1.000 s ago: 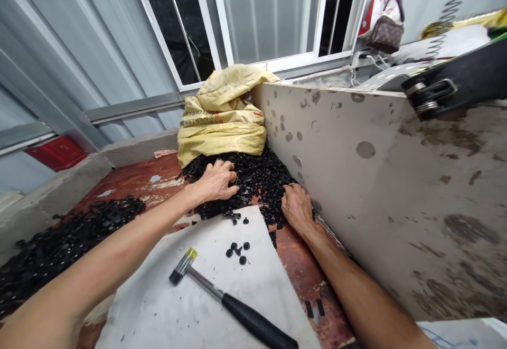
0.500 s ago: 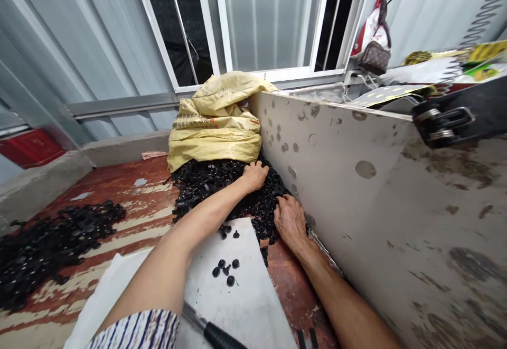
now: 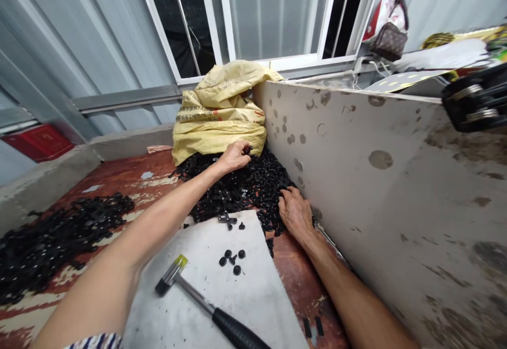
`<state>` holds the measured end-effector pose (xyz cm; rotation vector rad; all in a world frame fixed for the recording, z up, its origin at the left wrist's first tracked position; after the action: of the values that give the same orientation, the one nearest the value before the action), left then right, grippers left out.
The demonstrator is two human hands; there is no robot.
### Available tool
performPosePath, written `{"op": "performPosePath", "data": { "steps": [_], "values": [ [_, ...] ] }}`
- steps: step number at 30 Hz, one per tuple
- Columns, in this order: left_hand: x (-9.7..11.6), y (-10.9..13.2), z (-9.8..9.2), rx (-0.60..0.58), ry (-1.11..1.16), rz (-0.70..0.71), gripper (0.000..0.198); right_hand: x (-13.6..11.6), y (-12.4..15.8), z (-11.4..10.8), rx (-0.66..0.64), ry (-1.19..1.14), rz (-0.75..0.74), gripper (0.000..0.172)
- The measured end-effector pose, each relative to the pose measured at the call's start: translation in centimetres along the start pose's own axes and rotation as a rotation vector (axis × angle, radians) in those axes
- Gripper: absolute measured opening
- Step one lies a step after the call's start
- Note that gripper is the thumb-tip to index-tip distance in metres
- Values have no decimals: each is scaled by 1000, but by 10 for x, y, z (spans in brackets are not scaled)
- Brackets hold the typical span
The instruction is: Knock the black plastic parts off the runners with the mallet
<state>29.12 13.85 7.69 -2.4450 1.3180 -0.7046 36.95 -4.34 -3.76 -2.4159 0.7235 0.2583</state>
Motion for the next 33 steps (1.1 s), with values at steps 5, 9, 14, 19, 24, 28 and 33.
{"op": "performPosePath", "data": {
  "steps": [5, 9, 14, 19, 24, 28, 33],
  "values": [
    [-27, 23, -31, 58, 20, -114, 12, 0, 1, 1, 15, -36, 5, 34],
    [-27, 50, -46, 56, -96, -159, 16, 2, 1, 4, 32, -67, 18, 34],
    [27, 64, -30, 167, -531, 63, 35, 9, -1, 11, 49, -111, 40, 33],
    [72, 48, 42, -245, -450, 421, 35, 18, -4, 15, 82, -138, 46, 33],
    [76, 33, 81, -349, -394, 484, 36, 22, -5, 18, 103, -164, 38, 32],
    [72, 30, 91, -368, -379, 489, 38, 23, -5, 20, 114, -192, 40, 32],
    [68, 28, 91, -367, -355, 473, 32, 24, -5, 20, 127, -219, 39, 32]
  ]
}}
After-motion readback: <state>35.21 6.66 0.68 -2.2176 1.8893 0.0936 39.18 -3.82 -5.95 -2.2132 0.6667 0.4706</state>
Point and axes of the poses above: each hand's wrist, its own y-axis away from the middle knuckle, its own z-axis out of the palm, x = y × z, the point moved 4 cm from there along -y, towards the middle knuckle, and after that the axes turned 9 degrees about x, right-handed, at the moved point
